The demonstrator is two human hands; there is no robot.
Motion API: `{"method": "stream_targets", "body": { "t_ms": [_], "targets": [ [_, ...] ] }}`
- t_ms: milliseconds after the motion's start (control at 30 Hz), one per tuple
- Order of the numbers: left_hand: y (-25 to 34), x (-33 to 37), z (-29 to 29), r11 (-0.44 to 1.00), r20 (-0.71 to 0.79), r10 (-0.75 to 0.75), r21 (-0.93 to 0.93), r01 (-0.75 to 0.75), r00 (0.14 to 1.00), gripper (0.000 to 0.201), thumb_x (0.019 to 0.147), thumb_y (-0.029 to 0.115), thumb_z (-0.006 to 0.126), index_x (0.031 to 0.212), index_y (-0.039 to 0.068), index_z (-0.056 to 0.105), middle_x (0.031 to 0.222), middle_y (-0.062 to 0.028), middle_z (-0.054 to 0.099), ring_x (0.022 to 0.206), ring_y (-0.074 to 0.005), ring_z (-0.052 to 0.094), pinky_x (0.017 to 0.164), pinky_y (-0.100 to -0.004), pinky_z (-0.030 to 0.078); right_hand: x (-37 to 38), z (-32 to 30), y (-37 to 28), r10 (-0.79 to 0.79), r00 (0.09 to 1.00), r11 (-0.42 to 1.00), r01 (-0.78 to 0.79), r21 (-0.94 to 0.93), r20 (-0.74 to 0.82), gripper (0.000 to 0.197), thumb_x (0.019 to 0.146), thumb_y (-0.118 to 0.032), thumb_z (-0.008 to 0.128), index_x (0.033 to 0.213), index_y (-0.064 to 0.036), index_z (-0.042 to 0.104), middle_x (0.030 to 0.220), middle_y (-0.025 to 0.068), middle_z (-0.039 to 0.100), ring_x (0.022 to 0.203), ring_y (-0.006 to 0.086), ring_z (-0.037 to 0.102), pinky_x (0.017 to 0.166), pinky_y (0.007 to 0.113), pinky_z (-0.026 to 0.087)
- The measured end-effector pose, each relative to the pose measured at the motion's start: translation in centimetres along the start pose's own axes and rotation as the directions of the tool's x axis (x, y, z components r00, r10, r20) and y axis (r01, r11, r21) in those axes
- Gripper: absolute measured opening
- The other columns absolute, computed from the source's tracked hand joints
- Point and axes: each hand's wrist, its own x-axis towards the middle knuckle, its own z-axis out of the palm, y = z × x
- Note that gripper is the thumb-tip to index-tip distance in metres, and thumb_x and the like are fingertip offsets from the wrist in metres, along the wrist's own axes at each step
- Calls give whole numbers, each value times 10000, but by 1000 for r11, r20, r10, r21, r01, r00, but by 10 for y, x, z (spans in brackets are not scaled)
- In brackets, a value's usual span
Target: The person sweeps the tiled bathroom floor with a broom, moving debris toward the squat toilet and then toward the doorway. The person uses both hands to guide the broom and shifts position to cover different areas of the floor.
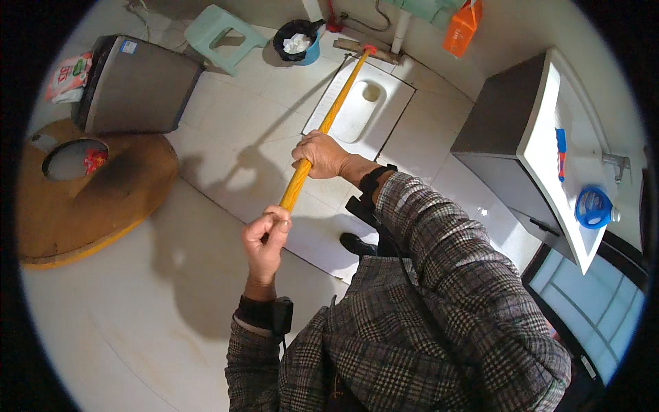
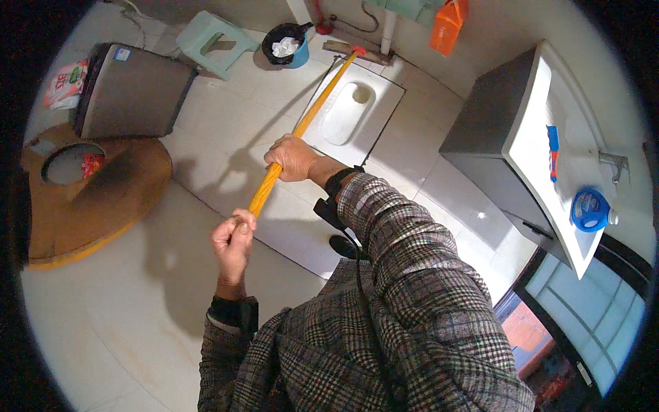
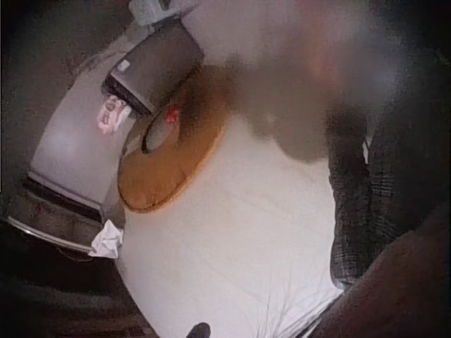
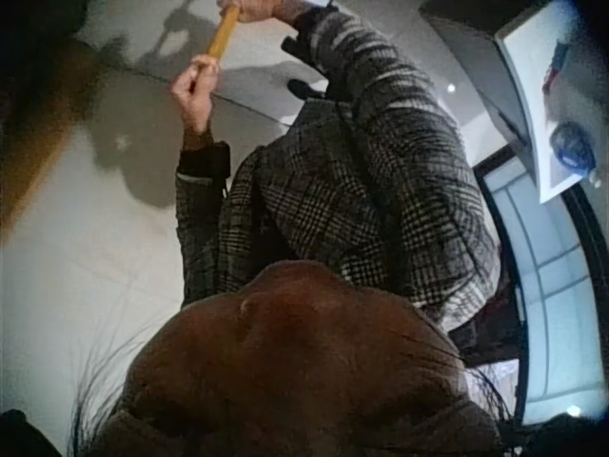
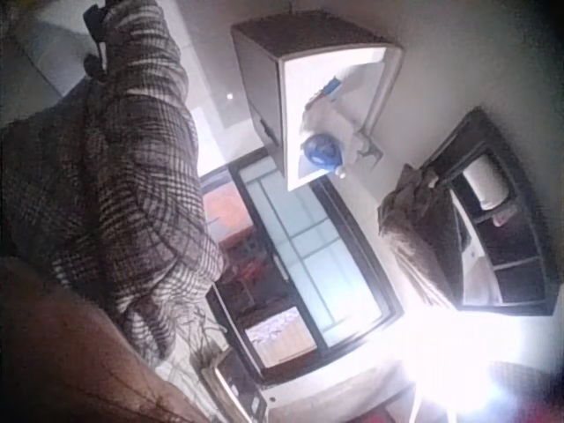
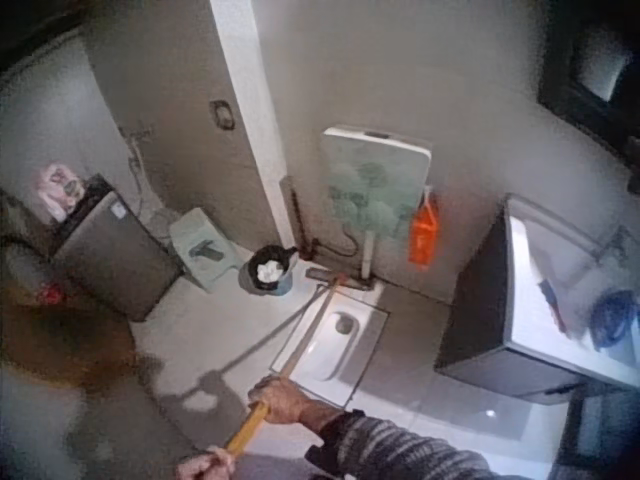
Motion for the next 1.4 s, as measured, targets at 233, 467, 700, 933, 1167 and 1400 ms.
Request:
{"method": "stream_targets", "body": {
  "t_ms": [233, 467, 700, 933, 1167, 1400],
  "targets": [
    [77, -3, -5, 928, 203, 369, -17, -373, 907, 315, 939, 3, 506, 631, 7, 437, 678, -25, 478, 596, -105, 385, 713, -327, 516, 2, -10, -46, 1, 990, 994, 15, 112, -142, 182, 744, -236, 734, 686, -118, 607, 705, 75, 648, 748, 296, 654, 740, 435, 467],
    [87, 39, 31, 992, 134, 106, 58, -115, 985, 372, 948, 70, 473, 586, 36, 397, 570, -19, 400, 606, -133, 392, 922, -499, 538, 16, -50, -15, 81, 991, 996, -77, 37, -110, 102, 677, -218, 731, 731, -158, 669, 718, 62, 661, 759, 279, 664, 755, 427, 463],
    [119, 23, 17, 975, 91, 224, -32, -222, 970, 368, 908, 73, 485, 556, 55, 382, 535, -23, 345, 599, -173, 392, 885, -561, 550, 22, -40, -46, 90, 986, 987, -70, 143, -138, 122, 627, -224, 709, 661, -151, 618, 681, 63, 646, 711, 300, 659, 688, 431, 473],
    [106, 52, 31, 976, 64, 217, -48, -214, 974, 368, 950, 106, 496, 596, 65, 403, 562, -13, 360, 617, -166, 415, 871, -555, 537, 33, -61, -11, 103, 989, 992, -95, 83, -108, 112, 612, -216, 712, 699, -167, 663, 697, 70, 659, 734, 323, 656, 726, 460, 473],
    [139, 7, -18, 888, 275, 436, 26, -460, 857, 320, 890, 254, 637, 672, 81, 480, 642, -86, 569, 746, -279, 596, 869, -657, 500, 46, -35, -69, 73, 979, 970, -26, 241, -188, 147, 595, -226, 714, 639, -148, 597, 628, 83, 622, 672, 349, 649, 645, 481, 475],
    [70, 30, -20, 901, 261, 348, 173, -399, 900, 385, 614, 261, 838, 801, 77, 556, 866, -131, 683, 1045, -365, 644, 904, -506, 510, 48, -28, -22, 19, 997, 998, -14, 61, -77, 209, 698, -248, 740, 630, -134, 579, 629, 79, 615, 678, 316, 643, 676, 437, 475]
  ]
}}
